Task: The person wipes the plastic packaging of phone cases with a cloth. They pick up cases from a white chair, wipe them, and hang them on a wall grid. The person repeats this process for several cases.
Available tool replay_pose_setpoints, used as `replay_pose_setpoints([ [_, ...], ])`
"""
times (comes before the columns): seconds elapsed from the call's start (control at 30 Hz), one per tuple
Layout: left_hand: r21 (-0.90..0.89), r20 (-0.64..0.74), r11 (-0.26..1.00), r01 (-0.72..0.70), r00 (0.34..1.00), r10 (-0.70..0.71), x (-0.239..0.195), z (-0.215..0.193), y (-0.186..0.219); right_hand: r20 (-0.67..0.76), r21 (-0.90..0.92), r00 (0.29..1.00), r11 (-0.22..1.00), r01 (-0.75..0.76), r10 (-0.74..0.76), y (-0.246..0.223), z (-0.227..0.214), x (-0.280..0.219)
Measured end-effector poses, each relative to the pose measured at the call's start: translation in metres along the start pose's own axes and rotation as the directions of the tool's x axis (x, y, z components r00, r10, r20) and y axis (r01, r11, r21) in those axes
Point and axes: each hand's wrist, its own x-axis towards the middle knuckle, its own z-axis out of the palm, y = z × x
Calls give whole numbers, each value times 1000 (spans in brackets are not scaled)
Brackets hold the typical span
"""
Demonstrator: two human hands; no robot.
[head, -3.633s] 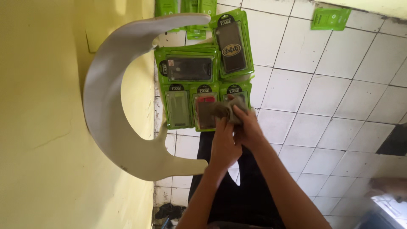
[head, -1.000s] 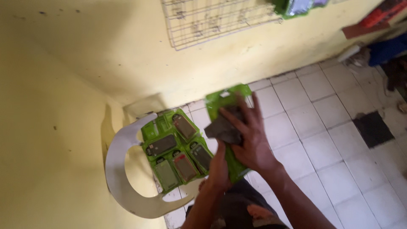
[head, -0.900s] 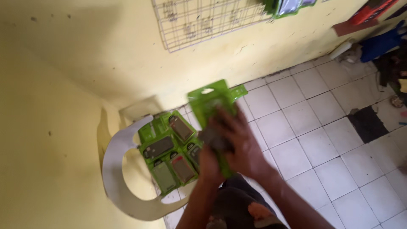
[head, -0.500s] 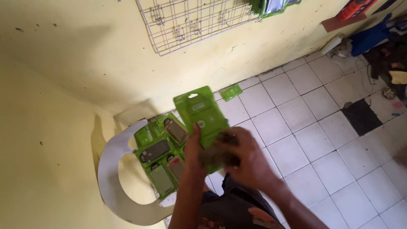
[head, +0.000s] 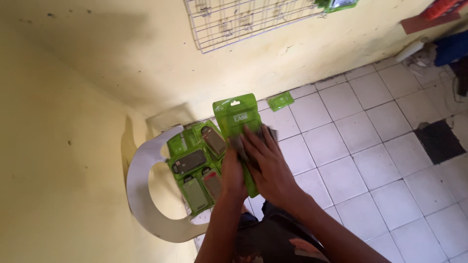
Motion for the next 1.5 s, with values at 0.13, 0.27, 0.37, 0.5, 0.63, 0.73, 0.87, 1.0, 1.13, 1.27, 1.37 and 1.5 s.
replay_pose_setpoints([
  [0.13,-35,-45,999,17,999,-19,4,0,18,94,-74,995,996,48,-41,-14,1,-31],
  [0.27,-84,56,996,40,998,-36,0,15,21,-70,75,997,997,-26,31,-6,3,-48],
  [0.37,-6,65,996,-87,994,87,0,19,20,-237,519,905,834,-190,354,20,-5,-54],
  [0.5,298,-192,952,-65,973,126,7,12,15,34,952,692,188,-243,722,57,-16,-59],
  [0.63,-35,-215,987,-160,965,149,6,8,7,240,919,657,51,-391,715,67,-11,-58],
  [0.73,-124,-167,970,-209,968,187,4,0,23,234,933,615,5,-361,753,69,-29,-52],
  [0.87,-114,-172,993,-13,985,-7,-4,-7,35,-196,869,748,466,-166,634,55,-64,-40],
  [1.0,-108,18,977,183,983,-182,-20,-5,4,-182,156,981,983,96,-66,20,-37,5],
  [1.13,-189,-32,980,62,997,-70,-30,-29,-7,128,-81,990,994,74,-63,-7,19,44],
  [1.27,-178,-195,976,-127,976,91,-30,-87,26,294,55,952,996,72,-85,-23,66,32],
  [1.37,-145,-417,980,-138,907,66,-45,-130,50,372,64,915,987,145,-159,-30,89,1],
  [1.5,6,-551,961,-278,800,235,-38,-163,78,348,113,923,985,132,-164,-17,116,-33],
])
